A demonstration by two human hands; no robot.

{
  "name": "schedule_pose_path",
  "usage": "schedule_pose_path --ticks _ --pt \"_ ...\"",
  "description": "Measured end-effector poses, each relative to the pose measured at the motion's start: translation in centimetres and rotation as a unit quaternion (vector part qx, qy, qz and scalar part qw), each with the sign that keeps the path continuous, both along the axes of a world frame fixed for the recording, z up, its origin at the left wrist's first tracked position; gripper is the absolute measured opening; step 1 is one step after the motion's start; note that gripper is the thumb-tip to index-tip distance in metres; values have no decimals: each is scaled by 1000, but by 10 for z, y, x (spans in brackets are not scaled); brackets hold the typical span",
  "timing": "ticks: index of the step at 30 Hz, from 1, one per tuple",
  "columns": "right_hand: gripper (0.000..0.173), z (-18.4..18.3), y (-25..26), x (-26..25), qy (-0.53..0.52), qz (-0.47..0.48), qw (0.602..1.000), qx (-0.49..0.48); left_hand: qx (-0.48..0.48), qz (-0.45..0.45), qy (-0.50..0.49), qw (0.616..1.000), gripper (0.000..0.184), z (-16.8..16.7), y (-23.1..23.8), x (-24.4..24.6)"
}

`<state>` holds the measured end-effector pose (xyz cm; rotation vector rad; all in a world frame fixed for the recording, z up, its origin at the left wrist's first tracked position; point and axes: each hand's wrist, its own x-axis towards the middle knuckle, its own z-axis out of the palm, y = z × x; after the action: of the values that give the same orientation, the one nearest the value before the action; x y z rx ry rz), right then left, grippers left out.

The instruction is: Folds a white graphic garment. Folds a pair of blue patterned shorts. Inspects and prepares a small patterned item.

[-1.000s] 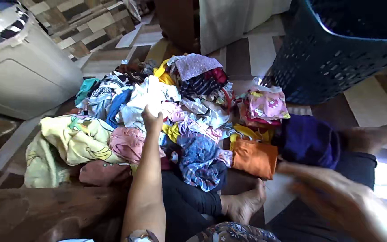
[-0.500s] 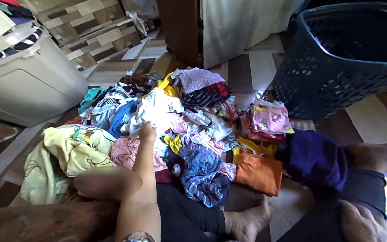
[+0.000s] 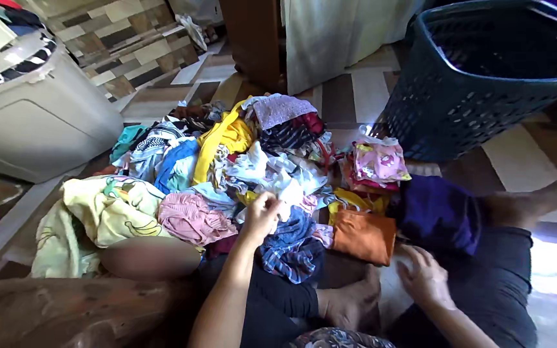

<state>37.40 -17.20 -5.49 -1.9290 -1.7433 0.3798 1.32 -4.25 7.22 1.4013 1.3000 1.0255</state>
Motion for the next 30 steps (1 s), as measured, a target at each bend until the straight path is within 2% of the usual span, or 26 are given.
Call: schedule_pose_path --ticks 2,5,8,9,10,12,13,16,19,23,25,27,30 --pt "54 14 11 -35 79 44 996 2 27 -13 -100 995 5 25 -6 3" --pt "77 38 37 -84 178 110 975 83 77 -54 -208 974 15 60 -17 9" --pt "91 67 61 -120 212 117 957 161 105 -111 -276 949 7 79 -30 12" --pt "88 77 66 -126 212 115 958 154 111 -121 -284 945 5 82 -34 11" --pt "77 86 70 -129 210 118 961 137 117 -124 -284 944 7 84 -38 10" --pt "36 97 79 -126 196 130 964 126 131 -113 -272 947 8 86 -44 2" --pt "28 101 81 -122 193 139 965 114 136 -93 -259 952 7 85 -45 -3" --pt "24 112 84 -108 240 134 956 100 150 -13 -192 970 18 86 -46 -22" --pt "21 131 81 -93 299 136 942 62 184 44 -78 979 18 89 -49 -39" --pt "20 145 83 -92 322 149 935 -7 253 132 74 955 4 88 -38 -47" --pt "25 137 92 -95 299 135 942 -78 260 183 168 933 15 74 -15 -48" --pt "34 115 104 -97 278 91 939 -178 199 153 260 932 28 50 7 -52" --pt "50 78 106 -94 192 39 936 -293 17 33 360 932 49 -6 24 -58"
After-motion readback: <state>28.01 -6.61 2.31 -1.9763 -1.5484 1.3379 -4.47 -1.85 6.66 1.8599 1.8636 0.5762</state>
